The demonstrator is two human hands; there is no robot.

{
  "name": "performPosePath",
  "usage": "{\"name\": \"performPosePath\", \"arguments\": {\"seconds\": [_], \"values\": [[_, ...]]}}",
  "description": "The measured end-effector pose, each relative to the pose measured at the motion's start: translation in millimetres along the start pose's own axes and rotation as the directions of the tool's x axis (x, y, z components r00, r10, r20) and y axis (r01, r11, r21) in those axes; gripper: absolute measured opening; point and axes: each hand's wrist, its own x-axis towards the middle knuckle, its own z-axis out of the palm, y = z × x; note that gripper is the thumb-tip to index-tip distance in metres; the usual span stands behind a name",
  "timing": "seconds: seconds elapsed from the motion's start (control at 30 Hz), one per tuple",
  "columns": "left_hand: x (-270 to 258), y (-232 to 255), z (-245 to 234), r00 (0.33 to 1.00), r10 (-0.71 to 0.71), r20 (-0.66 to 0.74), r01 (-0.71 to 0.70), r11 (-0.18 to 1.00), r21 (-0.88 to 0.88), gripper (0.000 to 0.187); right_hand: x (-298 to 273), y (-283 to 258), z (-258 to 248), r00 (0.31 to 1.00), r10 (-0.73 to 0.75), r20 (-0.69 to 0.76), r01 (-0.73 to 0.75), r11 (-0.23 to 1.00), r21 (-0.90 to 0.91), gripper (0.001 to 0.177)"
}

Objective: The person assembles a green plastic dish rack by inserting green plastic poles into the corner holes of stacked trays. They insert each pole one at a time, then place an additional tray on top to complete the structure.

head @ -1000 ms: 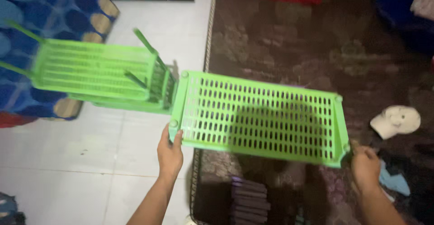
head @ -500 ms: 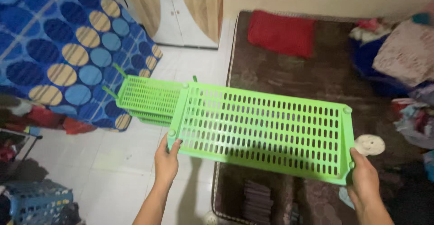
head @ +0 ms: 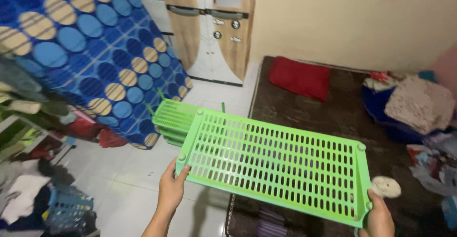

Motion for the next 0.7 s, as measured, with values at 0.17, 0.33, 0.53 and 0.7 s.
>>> {"name": "performPosePath", "arguments": {"seconds": [0.17, 0.33, 0.53, 0.7], "values": [[-69.7, -0.9, -27.4, 0.984, 0.116, -0.132, -0.113, 0.993, 0.027, 0.049, 26.6, 2.1, -11.4, 0.994, 0.107, -0.025, -0.110, 0.955, -0.274, 0.041], [-139.5, -9.2, -48.1, 0.969, 0.063, -0.241, -0.065, 0.998, 0.001, 0.049, 33.2, 5.9, 7.5, 0.984, 0.175, 0.042, -0.140, 0.893, -0.428, 0.043], [-216.2, -24.8, -96.9, 0.915, 0.006, -0.404, -0.004, 1.000, 0.005, 0.050, 1.4, 39.6, 42.1, 0.951, 0.268, 0.157, -0.143, 0.826, -0.545, 0.045], [-257.6, -33.2, -141.9, 0.824, -0.110, -0.556, 0.122, 0.992, -0.016, 0.051, -16.8, 61.4, 75.2, 0.905, 0.198, 0.376, 0.032, 0.850, -0.526, 0.047]]}}
